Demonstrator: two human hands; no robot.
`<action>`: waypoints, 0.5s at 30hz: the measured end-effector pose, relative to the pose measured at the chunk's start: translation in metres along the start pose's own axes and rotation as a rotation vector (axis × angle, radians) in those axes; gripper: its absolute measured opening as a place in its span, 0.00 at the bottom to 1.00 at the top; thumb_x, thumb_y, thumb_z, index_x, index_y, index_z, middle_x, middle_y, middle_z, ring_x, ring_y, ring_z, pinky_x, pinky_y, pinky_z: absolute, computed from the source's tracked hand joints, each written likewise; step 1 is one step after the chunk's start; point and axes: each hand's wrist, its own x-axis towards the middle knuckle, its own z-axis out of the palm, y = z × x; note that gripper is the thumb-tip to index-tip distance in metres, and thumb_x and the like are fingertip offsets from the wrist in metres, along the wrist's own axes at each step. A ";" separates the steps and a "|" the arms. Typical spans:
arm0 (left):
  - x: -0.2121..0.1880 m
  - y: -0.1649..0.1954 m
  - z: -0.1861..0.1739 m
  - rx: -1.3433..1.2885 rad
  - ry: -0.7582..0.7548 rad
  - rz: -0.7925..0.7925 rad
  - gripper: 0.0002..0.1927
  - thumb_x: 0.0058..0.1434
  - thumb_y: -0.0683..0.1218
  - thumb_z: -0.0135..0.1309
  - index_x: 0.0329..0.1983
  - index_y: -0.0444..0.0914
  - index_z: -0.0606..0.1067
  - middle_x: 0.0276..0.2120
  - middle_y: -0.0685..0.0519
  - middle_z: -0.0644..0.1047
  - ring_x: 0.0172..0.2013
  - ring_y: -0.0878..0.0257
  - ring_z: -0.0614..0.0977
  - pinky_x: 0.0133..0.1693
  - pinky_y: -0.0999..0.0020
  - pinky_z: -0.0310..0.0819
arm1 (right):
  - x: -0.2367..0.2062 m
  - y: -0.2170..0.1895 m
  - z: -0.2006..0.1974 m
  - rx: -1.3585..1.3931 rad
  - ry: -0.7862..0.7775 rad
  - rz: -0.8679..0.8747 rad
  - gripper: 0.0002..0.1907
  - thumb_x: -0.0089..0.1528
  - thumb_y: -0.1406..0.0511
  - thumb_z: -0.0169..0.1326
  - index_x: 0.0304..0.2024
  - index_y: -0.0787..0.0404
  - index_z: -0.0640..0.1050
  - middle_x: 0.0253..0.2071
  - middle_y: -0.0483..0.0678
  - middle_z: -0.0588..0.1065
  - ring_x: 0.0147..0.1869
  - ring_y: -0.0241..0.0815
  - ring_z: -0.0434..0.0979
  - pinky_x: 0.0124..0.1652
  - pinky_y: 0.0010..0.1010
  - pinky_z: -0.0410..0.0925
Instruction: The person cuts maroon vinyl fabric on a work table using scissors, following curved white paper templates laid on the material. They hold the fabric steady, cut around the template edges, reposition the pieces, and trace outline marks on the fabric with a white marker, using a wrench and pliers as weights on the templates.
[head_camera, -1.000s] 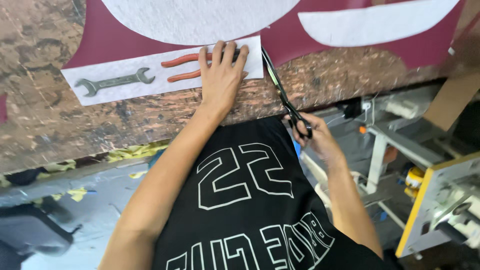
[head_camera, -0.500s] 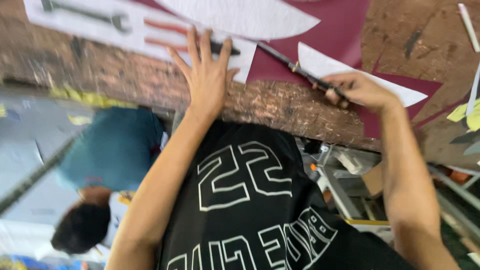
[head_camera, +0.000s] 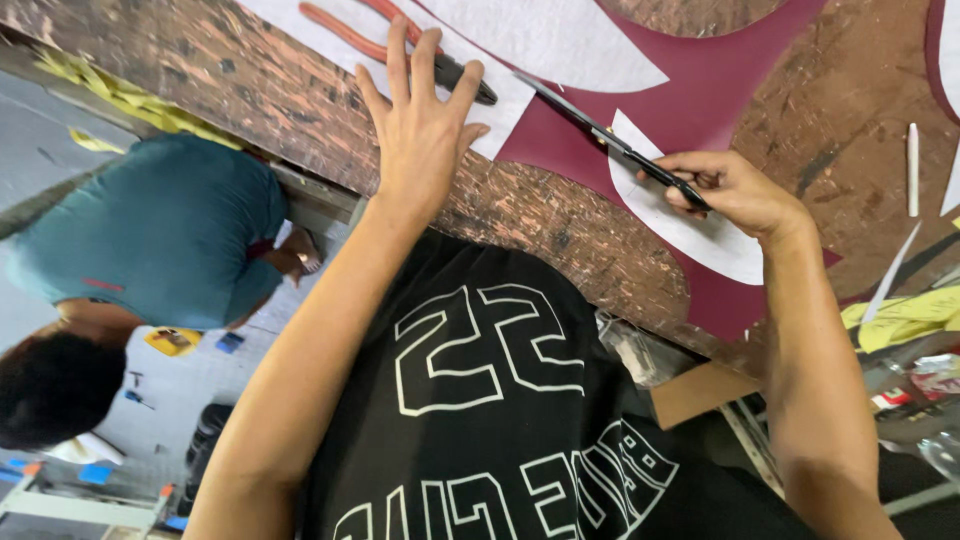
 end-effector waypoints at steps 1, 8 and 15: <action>-0.001 0.000 0.001 -0.009 0.002 -0.004 0.33 0.57 0.53 0.72 0.64 0.48 0.73 0.69 0.42 0.59 0.74 0.38 0.50 0.62 0.16 0.50 | -0.001 0.001 -0.001 -0.001 -0.011 -0.002 0.25 0.57 0.65 0.62 0.58 0.61 0.79 0.45 0.39 0.81 0.33 0.26 0.70 0.30 0.20 0.63; -0.013 0.002 0.006 -0.021 0.048 -0.122 0.45 0.58 0.57 0.73 0.75 0.47 0.65 0.74 0.37 0.51 0.75 0.34 0.47 0.66 0.18 0.43 | 0.002 0.000 -0.005 0.096 -0.058 -0.006 0.23 0.60 0.70 0.57 0.59 0.66 0.78 0.40 0.39 0.78 0.32 0.27 0.69 0.29 0.19 0.61; -0.021 -0.002 0.010 -0.012 0.039 -0.254 0.59 0.59 0.66 0.73 0.82 0.40 0.52 0.75 0.34 0.46 0.74 0.29 0.42 0.65 0.16 0.36 | -0.005 -0.015 -0.005 -0.007 -0.023 0.055 0.20 0.62 0.68 0.59 0.57 0.66 0.81 0.27 0.38 0.71 0.29 0.28 0.66 0.27 0.21 0.57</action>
